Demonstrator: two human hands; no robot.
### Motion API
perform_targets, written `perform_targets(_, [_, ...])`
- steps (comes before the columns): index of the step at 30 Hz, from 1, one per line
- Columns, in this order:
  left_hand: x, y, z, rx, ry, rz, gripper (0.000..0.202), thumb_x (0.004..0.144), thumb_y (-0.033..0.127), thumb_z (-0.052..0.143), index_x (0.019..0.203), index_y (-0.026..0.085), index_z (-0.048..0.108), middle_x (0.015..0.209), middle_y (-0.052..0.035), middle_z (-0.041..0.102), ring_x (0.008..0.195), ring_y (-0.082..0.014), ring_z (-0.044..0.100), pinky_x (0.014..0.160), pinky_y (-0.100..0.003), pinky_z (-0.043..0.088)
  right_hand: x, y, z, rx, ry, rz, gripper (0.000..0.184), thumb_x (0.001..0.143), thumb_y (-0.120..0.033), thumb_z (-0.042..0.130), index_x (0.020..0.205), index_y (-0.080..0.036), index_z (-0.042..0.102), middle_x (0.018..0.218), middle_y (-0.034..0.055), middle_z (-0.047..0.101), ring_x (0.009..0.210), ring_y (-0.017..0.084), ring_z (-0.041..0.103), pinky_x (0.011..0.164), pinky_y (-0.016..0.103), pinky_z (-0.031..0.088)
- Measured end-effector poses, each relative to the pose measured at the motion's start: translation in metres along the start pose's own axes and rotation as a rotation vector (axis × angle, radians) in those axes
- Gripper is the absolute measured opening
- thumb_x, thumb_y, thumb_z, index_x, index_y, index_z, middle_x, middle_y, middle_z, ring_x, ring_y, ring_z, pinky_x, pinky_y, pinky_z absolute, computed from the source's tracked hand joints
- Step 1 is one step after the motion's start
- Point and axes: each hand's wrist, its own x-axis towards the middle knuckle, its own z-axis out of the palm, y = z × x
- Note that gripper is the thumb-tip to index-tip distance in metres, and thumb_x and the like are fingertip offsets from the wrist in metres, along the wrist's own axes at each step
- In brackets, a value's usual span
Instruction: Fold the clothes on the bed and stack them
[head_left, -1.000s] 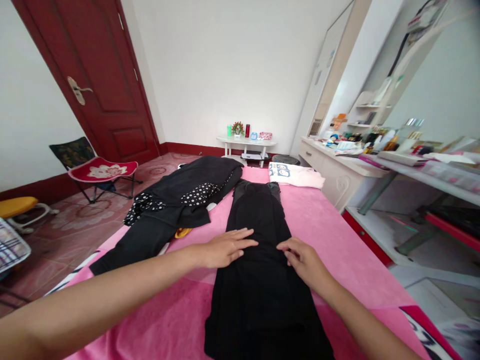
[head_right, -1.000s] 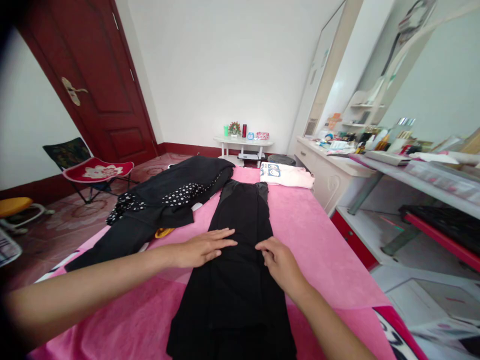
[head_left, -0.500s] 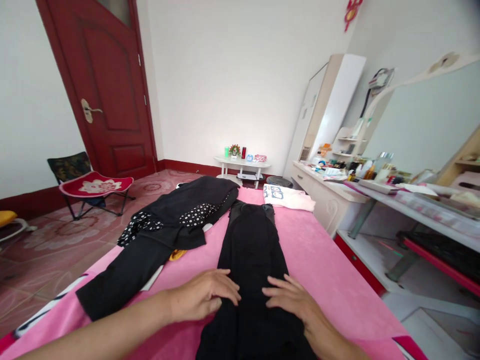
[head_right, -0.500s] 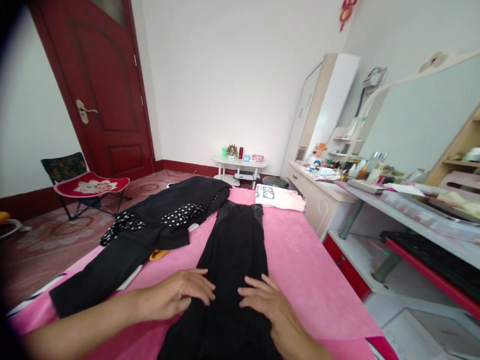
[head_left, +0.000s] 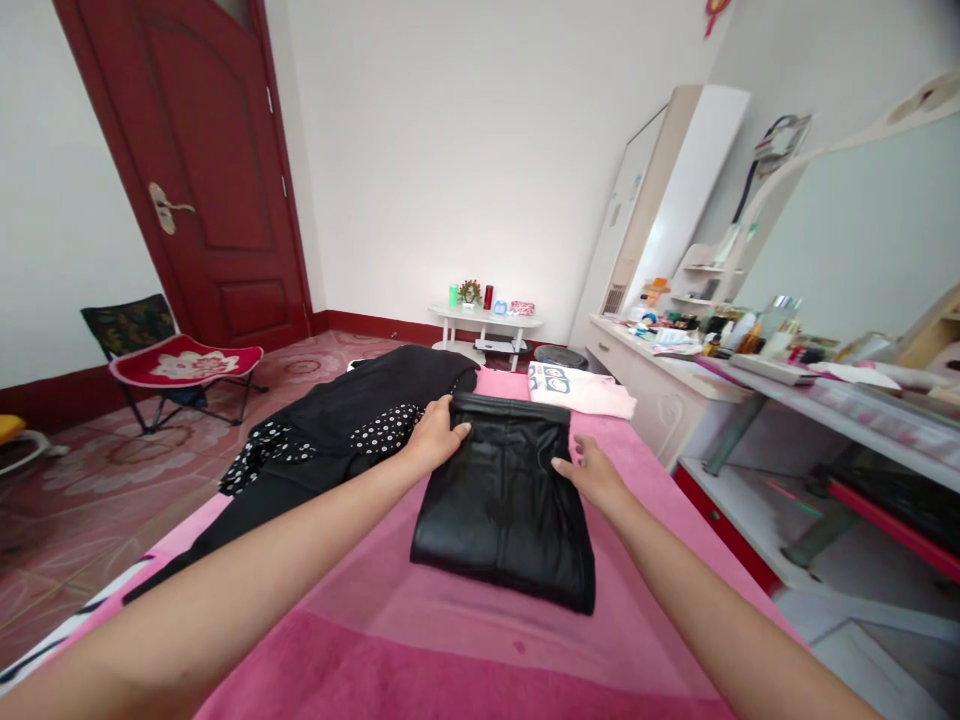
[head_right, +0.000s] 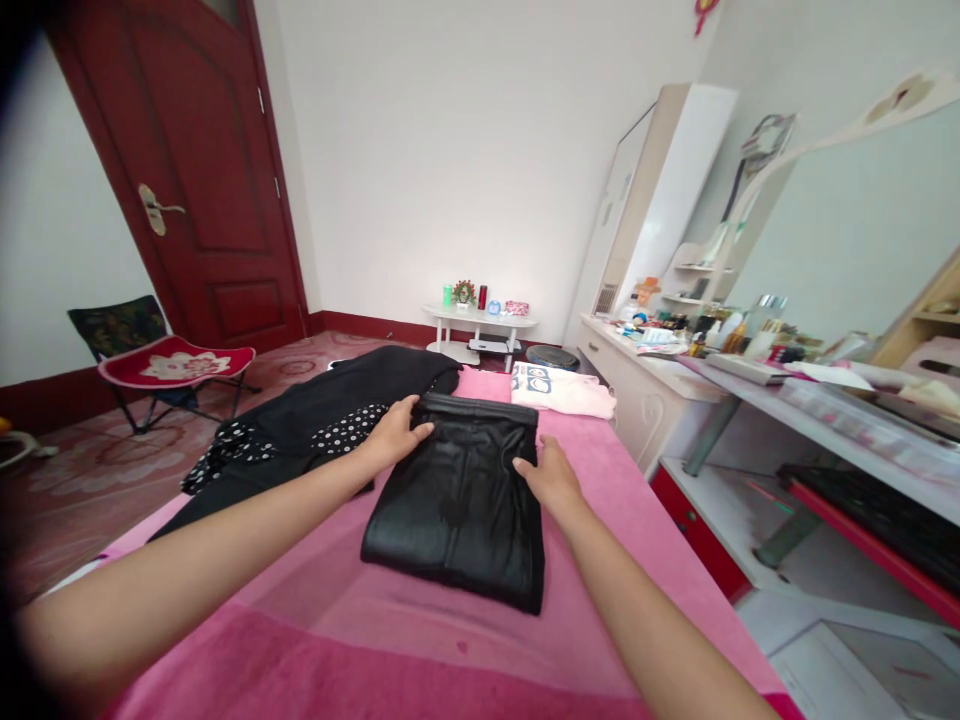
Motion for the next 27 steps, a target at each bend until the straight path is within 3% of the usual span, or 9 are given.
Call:
perform_targets(3, [0.014,-0.001,0.032,0.280,-0.166,0.208,0.055,0.084,0.036,0.053,0.134,0.016,0.042,0.144,-0.0145,0.037,0.133,-0.0274,0.033,0.110,-0.045,0.024,0.015,-0.010,0.025,-0.210,0.092,-0.163,0.057,0.075,-0.033,0.056,0.128,-0.012,0.050,0.131,0.0172,0.050,0.122,0.030,0.046,0.101,0.047,0.036])
perform_targets(5, [0.014,-0.005,0.058,0.356,-0.330,0.272,0.051,0.088,0.039,0.045,0.135,0.020,0.042,0.145,-0.0123,0.035,0.137,-0.0288,0.025,0.111,-0.052,0.014,0.014,-0.013,0.049,-0.271,0.010,-0.293,0.050,0.082,-0.035,0.048,0.128,-0.017,0.050,0.138,0.0128,0.045,0.129,0.026,0.038,0.107,0.045,0.029])
perform_targets(9, [0.015,-0.026,0.103,0.386,-0.471,0.230,0.046,0.092,0.037,0.033,0.135,0.023,0.044,0.149,-0.0089,0.029,0.139,-0.0296,0.019,0.109,-0.058,0.011,0.011,0.004,0.091,-0.350,-0.180,-0.120,0.048,0.089,-0.042,0.035,0.129,-0.020,0.051,0.143,0.0107,0.040,0.135,0.029,0.029,0.107,0.057,0.018])
perform_targets(12, [0.022,-0.042,0.118,0.338,-0.412,0.256,0.045,0.092,0.038,0.035,0.134,0.026,0.045,0.149,-0.0063,0.031,0.139,-0.0275,0.021,0.111,-0.056,0.011,0.016,0.022,0.106,-0.363,-0.129,-0.052,0.049,0.091,-0.042,0.031,0.130,-0.019,0.051,0.141,0.0116,0.042,0.133,0.028,0.031,0.107,0.055,0.018])
perform_targets(15, [0.029,-0.052,0.120,0.278,-0.240,0.228,0.044,0.091,0.035,0.037,0.132,0.021,0.046,0.145,-0.0078,0.037,0.136,-0.0231,0.028,0.113,-0.046,0.017,0.020,0.030,0.107,-0.342,-0.048,-0.105,0.043,0.090,-0.034,0.033,0.122,-0.018,0.057,0.135,0.0112,0.049,0.129,0.026,0.038,0.107,0.049,0.023])
perform_targets(17, [0.031,-0.056,0.119,0.268,-0.055,0.145,0.041,0.090,0.028,0.040,0.129,0.017,0.049,0.143,-0.0103,0.038,0.135,-0.0219,0.030,0.113,-0.039,0.023,0.018,0.029,0.104,-0.334,0.022,-0.126,0.039,0.088,-0.027,0.036,0.116,-0.016,0.060,0.133,0.0116,0.050,0.126,0.025,0.041,0.107,0.046,0.024])
perform_targets(20, [0.032,-0.062,0.117,0.315,0.163,-0.055,0.047,0.083,0.022,0.050,0.129,0.010,0.045,0.142,-0.0170,0.037,0.134,-0.0268,0.031,0.110,-0.040,0.027,0.013,0.025,0.098,-0.397,0.227,-0.053,0.041,0.083,-0.024,0.044,0.121,-0.012,0.055,0.140,0.0163,0.041,0.131,0.030,0.032,0.107,0.048,0.022])
perform_targets(24, [0.032,-0.067,0.117,0.320,0.153,-0.247,0.063,0.079,0.031,0.059,0.132,0.004,0.037,0.126,-0.0236,0.050,0.121,-0.0316,0.047,0.100,-0.040,0.037,0.009,0.027,0.093,-0.370,0.338,0.245,0.067,0.076,-0.032,0.055,0.134,-0.004,0.038,0.132,0.0286,0.044,0.123,0.039,0.041,0.096,0.052,0.034])
perform_targets(27, [0.032,-0.069,0.114,0.240,0.133,-0.292,0.067,0.074,0.031,0.065,0.130,0.005,0.039,0.116,-0.0239,0.057,0.115,-0.0344,0.052,0.096,-0.044,0.039,0.011,0.034,0.089,-0.166,0.328,0.353,0.077,0.066,-0.036,0.066,0.133,-0.006,0.040,0.119,0.0286,0.055,0.110,0.041,0.052,0.089,0.053,0.040])
